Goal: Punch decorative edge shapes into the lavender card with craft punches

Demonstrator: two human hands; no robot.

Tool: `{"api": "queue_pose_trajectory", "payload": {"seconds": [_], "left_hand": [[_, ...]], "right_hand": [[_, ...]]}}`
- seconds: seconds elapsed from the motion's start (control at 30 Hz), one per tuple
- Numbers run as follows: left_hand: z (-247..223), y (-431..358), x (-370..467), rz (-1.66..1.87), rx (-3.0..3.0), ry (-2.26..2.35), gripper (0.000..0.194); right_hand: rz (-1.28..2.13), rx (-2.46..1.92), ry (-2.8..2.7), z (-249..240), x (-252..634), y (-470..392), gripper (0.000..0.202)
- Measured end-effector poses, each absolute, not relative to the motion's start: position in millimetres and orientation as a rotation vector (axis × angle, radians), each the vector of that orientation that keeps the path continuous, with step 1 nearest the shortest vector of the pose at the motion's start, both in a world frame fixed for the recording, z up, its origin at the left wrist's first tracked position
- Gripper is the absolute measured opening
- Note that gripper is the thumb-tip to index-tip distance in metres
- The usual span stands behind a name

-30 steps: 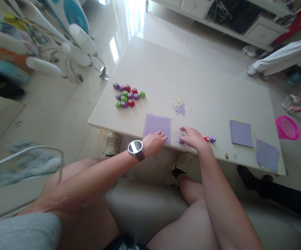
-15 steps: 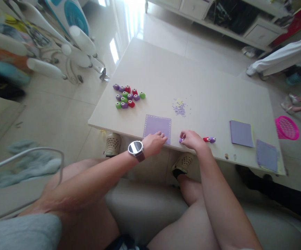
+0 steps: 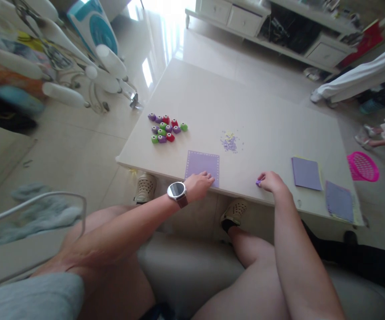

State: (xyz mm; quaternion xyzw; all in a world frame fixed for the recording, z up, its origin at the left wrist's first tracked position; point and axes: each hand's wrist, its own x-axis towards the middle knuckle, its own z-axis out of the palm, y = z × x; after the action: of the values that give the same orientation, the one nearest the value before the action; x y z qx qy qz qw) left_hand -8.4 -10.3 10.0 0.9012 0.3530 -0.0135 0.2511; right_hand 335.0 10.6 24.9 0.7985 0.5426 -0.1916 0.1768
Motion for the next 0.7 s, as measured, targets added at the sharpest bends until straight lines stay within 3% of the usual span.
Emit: {"api": "queue_pose_trajectory", "payload": {"seconds": [0.27, 0.47, 0.57, 0.7], "left_hand": [[18.9, 6.9, -8.6, -0.101, 2.455, 0.921, 0.035], [37.9, 9.8, -4.6, -0.110, 2.515, 0.959, 0.033], [50.9, 6.0, -1.3, 0.051, 2.460, 0.875, 0.031], [100.7, 10.4, -10.2, 0.565, 2.107, 0.858, 0.013]], "right_hand": [[-0.217, 2.464, 1.758, 41.5, 325.6, 2.9, 0.035], [-0.658, 2.595, 2.326, 88.6, 256.1, 0.9, 0.018], [-0.725, 2.610, 2.509, 100.2, 230.2, -7.2, 0.021], [-0.727, 2.529, 2.618, 107.5, 210.2, -18.0, 0.013]]}}
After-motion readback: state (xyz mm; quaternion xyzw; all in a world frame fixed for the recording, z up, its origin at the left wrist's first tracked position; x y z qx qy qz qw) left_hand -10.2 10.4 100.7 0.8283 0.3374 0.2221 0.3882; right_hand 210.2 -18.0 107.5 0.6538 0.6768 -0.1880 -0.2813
